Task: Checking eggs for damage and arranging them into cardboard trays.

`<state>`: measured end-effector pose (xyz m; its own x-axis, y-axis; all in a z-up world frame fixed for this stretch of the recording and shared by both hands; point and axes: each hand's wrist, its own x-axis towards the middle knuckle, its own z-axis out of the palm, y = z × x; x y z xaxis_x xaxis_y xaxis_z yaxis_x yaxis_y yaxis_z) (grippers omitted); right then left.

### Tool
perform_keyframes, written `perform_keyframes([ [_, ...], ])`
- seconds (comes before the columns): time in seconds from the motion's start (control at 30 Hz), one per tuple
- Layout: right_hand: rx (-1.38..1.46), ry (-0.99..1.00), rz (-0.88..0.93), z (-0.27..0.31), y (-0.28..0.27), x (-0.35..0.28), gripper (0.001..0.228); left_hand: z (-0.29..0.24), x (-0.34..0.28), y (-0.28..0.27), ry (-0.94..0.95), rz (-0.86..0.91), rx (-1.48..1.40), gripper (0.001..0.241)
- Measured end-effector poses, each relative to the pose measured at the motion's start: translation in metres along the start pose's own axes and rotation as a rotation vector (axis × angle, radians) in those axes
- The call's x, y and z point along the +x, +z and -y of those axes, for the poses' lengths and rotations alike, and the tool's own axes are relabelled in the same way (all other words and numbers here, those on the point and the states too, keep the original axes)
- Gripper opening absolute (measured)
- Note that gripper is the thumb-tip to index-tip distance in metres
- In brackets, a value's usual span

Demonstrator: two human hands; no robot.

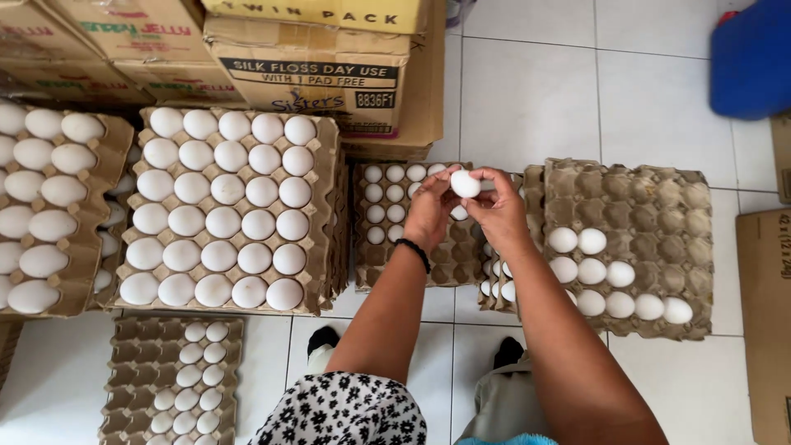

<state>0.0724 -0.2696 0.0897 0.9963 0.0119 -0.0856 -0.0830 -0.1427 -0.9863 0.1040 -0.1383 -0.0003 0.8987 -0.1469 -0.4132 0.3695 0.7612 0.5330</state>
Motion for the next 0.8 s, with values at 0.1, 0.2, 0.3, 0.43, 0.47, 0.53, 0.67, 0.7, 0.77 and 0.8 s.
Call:
perform_keyframes([
  [0.1, 0.125, -0.054, 0.01, 0.02, -0.016, -0.009, 0.048, -0.034, -0.029, 0.031, -0.007, 0.23, -0.048, 0.028],
  [0.2, 0.202, -0.171, 0.006, 0.053, -0.029, -0.026, 0.051, -0.053, -0.051, 0.055, -0.035, 0.355, 0.001, 0.03],
  [0.3, 0.196, -0.252, 0.004, 0.088, -0.04, -0.046, 0.06, -0.066, -0.077, 0.077, -0.033, 0.471, 0.042, 0.031],
  [0.43, 0.131, -0.338, 0.008, 0.109, -0.051, -0.067, 0.063, -0.085, -0.119, 0.108, -0.022, 0.568, 0.096, 0.03],
  [0.47, 0.111, -0.376, 0.018, 0.114, -0.053, -0.073, 0.062, -0.087, -0.129, 0.113, -0.022, 0.557, 0.132, 0.031],
  [0.53, 0.092, -0.415, 0.024, 0.123, -0.057, -0.084, 0.061, -0.088, -0.146, 0.121, -0.024, 0.549, 0.172, 0.032],
  [0.67, 0.067, -0.435, 0.046, 0.133, -0.07, -0.111, 0.06, -0.071, -0.169, 0.129, 0.006, 0.53, 0.157, 0.031],
  [0.7, 0.074, -0.417, 0.058, 0.135, -0.075, -0.119, 0.06, -0.064, -0.173, 0.13, 0.014, 0.497, 0.156, 0.031],
  [0.77, 0.108, -0.378, 0.04, 0.145, -0.086, -0.122, 0.057, -0.054, -0.173, 0.142, 0.012, 0.513, 0.148, 0.031],
  [0.8, 0.146, -0.324, 0.038, 0.147, -0.094, -0.128, 0.054, -0.044, -0.174, 0.146, 0.01, 0.508, 0.131, 0.032],
])
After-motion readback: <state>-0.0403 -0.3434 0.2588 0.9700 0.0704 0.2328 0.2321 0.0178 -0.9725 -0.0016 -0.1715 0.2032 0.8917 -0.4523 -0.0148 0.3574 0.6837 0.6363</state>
